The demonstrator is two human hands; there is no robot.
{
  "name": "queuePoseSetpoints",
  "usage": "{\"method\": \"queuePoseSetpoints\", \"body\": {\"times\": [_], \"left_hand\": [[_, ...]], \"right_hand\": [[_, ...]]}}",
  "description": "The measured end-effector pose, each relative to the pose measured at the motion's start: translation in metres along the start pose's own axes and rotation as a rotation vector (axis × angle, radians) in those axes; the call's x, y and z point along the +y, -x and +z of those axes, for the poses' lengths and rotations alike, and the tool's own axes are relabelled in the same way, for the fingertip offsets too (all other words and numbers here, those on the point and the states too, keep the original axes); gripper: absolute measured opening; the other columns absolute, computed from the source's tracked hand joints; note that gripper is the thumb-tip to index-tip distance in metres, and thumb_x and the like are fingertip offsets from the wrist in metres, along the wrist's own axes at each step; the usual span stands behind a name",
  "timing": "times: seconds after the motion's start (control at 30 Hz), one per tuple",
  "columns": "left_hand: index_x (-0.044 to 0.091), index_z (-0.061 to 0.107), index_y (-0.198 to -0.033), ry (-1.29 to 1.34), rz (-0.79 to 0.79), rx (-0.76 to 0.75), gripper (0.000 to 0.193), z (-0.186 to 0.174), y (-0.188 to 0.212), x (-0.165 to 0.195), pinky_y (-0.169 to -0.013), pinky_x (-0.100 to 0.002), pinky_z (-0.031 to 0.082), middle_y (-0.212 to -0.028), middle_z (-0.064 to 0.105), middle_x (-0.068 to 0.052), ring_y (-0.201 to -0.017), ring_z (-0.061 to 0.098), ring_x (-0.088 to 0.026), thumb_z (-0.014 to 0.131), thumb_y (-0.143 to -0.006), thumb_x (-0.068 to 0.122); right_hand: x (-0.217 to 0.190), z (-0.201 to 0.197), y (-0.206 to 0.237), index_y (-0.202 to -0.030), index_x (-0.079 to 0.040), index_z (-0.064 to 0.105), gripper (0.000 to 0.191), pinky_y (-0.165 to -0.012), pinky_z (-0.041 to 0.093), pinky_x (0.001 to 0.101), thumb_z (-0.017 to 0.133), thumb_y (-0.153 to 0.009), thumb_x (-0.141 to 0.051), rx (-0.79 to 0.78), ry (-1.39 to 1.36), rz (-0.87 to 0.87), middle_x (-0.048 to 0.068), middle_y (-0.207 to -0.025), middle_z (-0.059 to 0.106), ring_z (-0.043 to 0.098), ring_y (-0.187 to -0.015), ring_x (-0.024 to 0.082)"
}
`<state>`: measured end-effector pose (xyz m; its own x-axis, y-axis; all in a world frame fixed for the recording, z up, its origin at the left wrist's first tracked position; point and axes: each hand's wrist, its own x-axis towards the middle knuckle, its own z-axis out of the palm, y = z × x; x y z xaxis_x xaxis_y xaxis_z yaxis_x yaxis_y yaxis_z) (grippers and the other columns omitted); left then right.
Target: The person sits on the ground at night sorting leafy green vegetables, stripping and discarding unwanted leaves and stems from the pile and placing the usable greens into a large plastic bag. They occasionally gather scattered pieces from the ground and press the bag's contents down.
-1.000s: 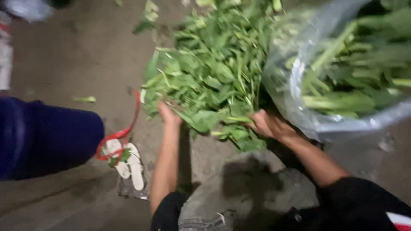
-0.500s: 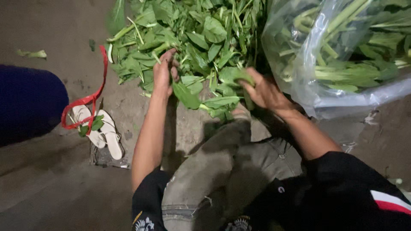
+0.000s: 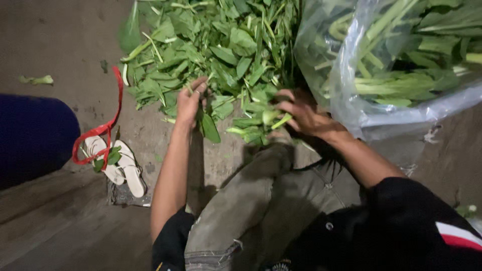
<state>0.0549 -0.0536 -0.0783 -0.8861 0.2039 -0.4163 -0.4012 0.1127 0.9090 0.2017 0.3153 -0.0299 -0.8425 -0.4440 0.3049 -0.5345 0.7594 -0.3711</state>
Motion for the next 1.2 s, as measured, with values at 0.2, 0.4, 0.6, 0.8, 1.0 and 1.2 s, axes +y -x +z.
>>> {"method": "queuePoseSetpoints", "body": {"times": [0.2, 0.4, 0.6, 0.8, 1.0, 1.2], "left_hand": [[0.015, 0.074, -0.129, -0.447, 0.074, -0.164, 0.034, 0.059, 0.043, 0.010, -0.073, -0.029, 0.051, -0.095, 0.074, -0.001, -0.081, 0.065, -0.012, 0.071, -0.099, 0.029], [0.005, 0.068, -0.111, -0.805, 0.567, -0.556, 0.037, 0.130, 0.069, 0.013, -0.084, -0.045, 0.053, -0.113, 0.062, -0.020, -0.106, 0.062, -0.039, 0.078, -0.077, 0.018], [0.006, 0.068, -0.104, -0.985, 0.576, -0.553, 0.023, 0.123, 0.061, -0.018, -0.089, -0.046, 0.052, -0.104, 0.069, -0.015, -0.107, 0.064, -0.038, 0.072, -0.093, 0.026], [0.010, 0.059, -0.122, 0.261, 0.298, 0.020, 0.033, 0.071, 0.027, -0.024, -0.067, -0.033, 0.048, -0.078, 0.054, 0.001, -0.070, 0.057, -0.012, 0.055, -0.112, 0.042], [0.006, 0.055, -0.138, 0.446, 0.116, 0.107, 0.046, 0.061, 0.027, -0.006, -0.050, -0.027, 0.039, -0.062, 0.036, 0.007, -0.052, 0.038, -0.007, 0.058, -0.104, 0.037], [-0.001, 0.060, -0.137, 0.355, -0.036, -0.012, 0.037, 0.085, 0.034, -0.034, -0.053, -0.025, 0.034, -0.080, 0.052, 0.003, -0.060, 0.041, -0.007, 0.063, -0.106, 0.018]], "right_hand": [[0.027, 0.069, 0.056, -0.139, -0.011, 0.048, 0.034, -0.096, 0.050, 0.0353, 0.055, -0.107, -0.017, 0.166, -0.732, 0.194, 0.009, -0.125, 0.066, 0.066, -0.104, 0.024], [0.052, 0.097, 0.096, -0.142, -0.015, 0.058, 0.039, -0.084, 0.054, 0.0404, 0.060, -0.106, -0.030, -0.181, -0.334, 0.536, 0.025, -0.129, 0.065, 0.068, -0.106, 0.033], [0.043, 0.040, 0.072, -0.151, -0.015, 0.048, 0.063, -0.079, 0.055, 0.0466, 0.065, -0.099, -0.047, -0.730, -0.587, 0.540, 0.024, -0.116, 0.068, 0.070, -0.096, 0.034], [0.018, 0.052, 0.054, -0.148, -0.013, 0.056, 0.054, -0.080, 0.057, 0.0464, 0.064, -0.098, -0.032, -0.271, -0.446, 0.425, 0.019, -0.122, 0.070, 0.071, -0.097, 0.033], [0.006, 0.036, 0.038, -0.140, -0.016, 0.062, 0.051, -0.092, 0.054, 0.0442, 0.069, -0.091, -0.029, -0.472, -0.450, 0.181, 0.013, -0.130, 0.068, 0.068, -0.109, 0.033], [0.006, 0.028, 0.028, -0.159, -0.015, 0.037, 0.068, -0.103, 0.048, 0.0460, 0.060, -0.098, -0.033, 0.373, 0.688, -0.158, 0.014, -0.152, 0.052, 0.056, -0.095, 0.037]]}}
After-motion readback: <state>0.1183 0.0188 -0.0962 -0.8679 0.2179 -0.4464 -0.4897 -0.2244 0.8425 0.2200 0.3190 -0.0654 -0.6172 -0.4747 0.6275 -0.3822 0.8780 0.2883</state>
